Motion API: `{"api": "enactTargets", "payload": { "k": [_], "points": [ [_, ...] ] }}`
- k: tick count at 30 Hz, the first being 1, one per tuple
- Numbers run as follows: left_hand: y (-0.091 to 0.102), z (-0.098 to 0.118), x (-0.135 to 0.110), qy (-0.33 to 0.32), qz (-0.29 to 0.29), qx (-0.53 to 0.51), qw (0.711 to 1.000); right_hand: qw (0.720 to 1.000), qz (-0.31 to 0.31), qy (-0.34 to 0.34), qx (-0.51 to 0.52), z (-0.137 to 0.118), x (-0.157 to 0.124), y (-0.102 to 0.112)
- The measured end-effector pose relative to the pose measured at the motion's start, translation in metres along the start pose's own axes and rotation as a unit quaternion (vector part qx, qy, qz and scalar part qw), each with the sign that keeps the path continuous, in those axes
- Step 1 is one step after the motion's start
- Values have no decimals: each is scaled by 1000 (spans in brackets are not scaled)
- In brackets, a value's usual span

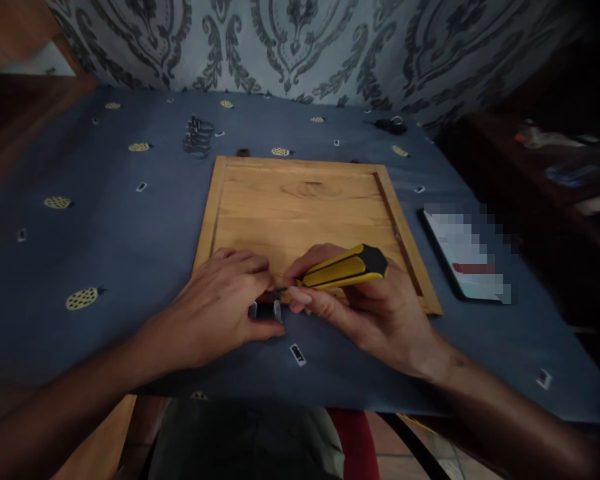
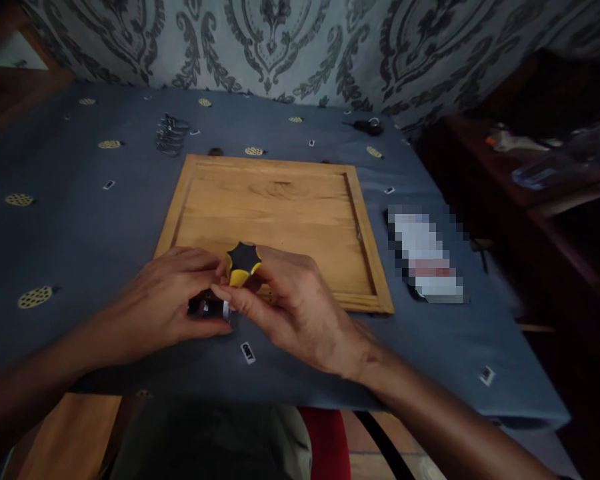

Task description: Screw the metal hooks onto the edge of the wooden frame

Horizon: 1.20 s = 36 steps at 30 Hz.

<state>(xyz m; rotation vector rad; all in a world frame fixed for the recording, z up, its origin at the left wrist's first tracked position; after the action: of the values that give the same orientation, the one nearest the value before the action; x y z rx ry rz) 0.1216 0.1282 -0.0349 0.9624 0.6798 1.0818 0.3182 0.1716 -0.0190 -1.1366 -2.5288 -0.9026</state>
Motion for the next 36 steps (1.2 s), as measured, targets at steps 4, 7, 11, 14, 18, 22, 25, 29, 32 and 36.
{"api": "enactTargets", "payload": {
  "k": [4, 7, 11, 14, 18, 22, 25, 29, 32, 36],
  "points": [
    [-2, 0, -1, 0, 9, 6, 1000, 999, 8, -10, 40, 1, 2, 2],
    [-3, -1, -2, 0, 12, -2, 1000, 996, 5, -48, 80, -1, 2, 4],
    [-2, 0, -2, 4, -5, -9, 1000, 992, 24, -58, 112, -6, 3, 6],
    [-2, 0, -1, 5, -13, -18, 1000, 991, 46, -57, 110, -9, 5, 6],
    [-3, -1, -2, 9, -15, -15, 1000, 994, 68, -46, 65, -11, 7, 6],
    [-4, -1, -2, 10, -5, -16, 1000, 995, 73, -48, 42, -11, 8, 5],
    [-3, 0, -1, 12, -14, -12, 1000, 992, 82, -58, 72, -11, 8, 2],
    [-2, 0, -1, 13, -15, -11, 1000, 989, 94, -51, 103, -11, 7, 0],
    [-3, -1, -1, 9, -10, -14, 1000, 991, 97, -44, 86, -11, 6, 0],
    [-3, -2, -2, 9, -6, -11, 1000, 993, 92, -30, 69, -11, 6, 0]
  ]
}}
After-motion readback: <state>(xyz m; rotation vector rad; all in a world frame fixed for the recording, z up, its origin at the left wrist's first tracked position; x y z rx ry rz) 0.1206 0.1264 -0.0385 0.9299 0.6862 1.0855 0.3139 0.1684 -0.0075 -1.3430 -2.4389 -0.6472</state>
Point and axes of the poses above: each hand's wrist, its own x-axis towards the middle knuckle, its own y-axis out of the back of the hand, z = x × y, the point moved 1 cm from there along x, towards the middle knuckle, and after that the axes turned 9 degrees about y, right-handed, at the moved point
